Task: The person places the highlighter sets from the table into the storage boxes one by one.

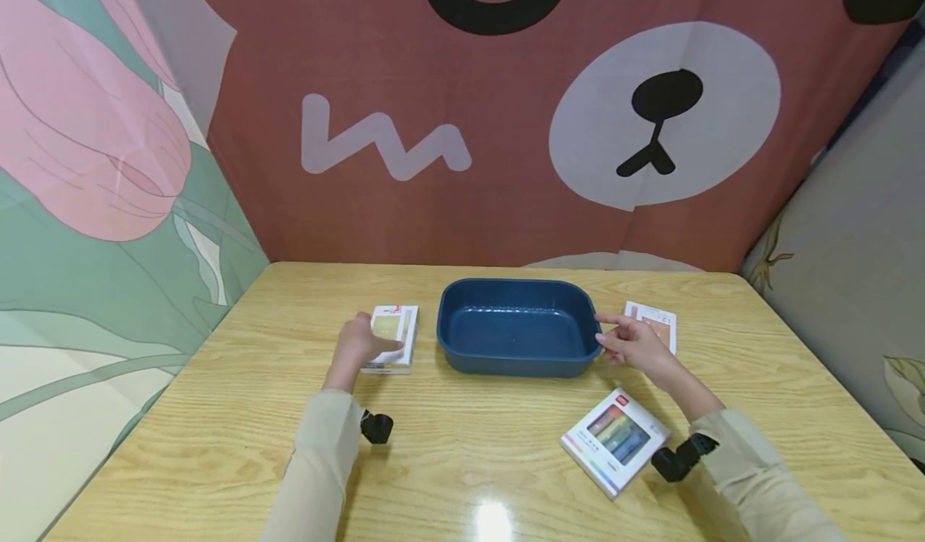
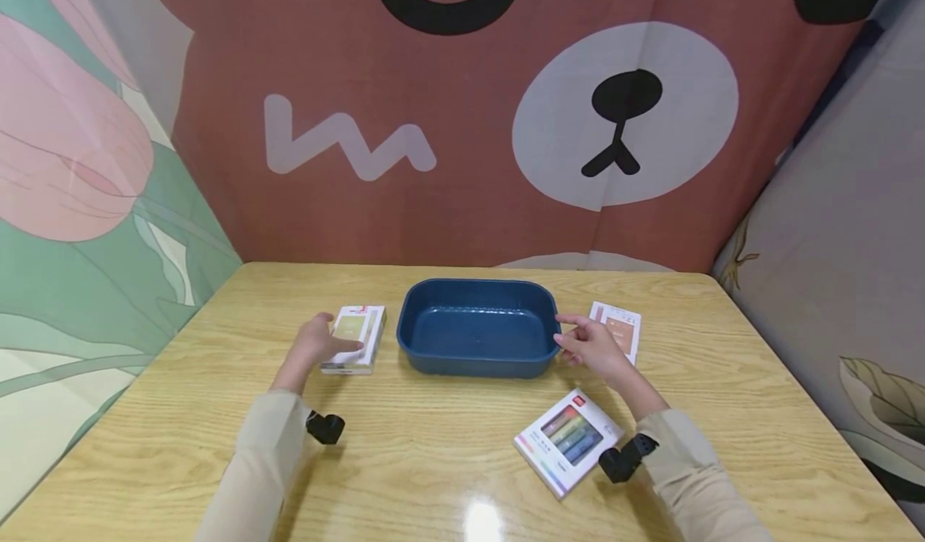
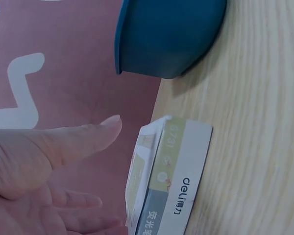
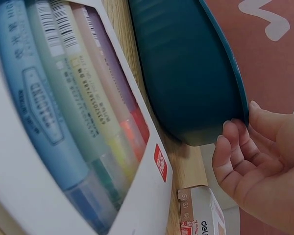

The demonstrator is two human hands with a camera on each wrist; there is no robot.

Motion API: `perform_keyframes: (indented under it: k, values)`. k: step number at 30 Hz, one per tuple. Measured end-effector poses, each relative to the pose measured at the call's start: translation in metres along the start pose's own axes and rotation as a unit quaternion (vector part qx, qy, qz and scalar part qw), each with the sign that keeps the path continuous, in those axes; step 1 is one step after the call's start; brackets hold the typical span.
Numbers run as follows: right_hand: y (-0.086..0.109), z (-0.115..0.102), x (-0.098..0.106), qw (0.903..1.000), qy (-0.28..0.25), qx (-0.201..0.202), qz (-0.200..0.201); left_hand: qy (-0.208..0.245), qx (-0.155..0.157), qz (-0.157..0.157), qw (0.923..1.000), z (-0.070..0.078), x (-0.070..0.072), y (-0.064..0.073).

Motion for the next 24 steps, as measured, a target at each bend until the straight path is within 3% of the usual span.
perform_keyframes:
  k: [7,14,24]
  values:
    - [0.0,0.0,0.001,1.0,0.003,-0.003,0.0,-0.032,0.026,-0.033,0.9986,0.0,-0.006,-0.002]
    - [0.0,0.001,0.001,1.0,-0.004,-0.008,-0.002,-0.053,0.024,-0.033,0.9978,-0.001,-0.012,-0.004]
    - [-0.001,0.003,0.002,0.9999,-0.004,-0.01,0.001,-0.097,0.05,-0.03,0.9935,-0.003,-0.015,-0.005]
Point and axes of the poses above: each hand's wrist, its own y-axis away from the middle knuckle, its own x-axis out of the back of the hand, z = x × y, the point moved 4 cm from there along -y, towards the middle knuckle, and after that the axes turned 4 degrees about -z, right-handed, at the moved point
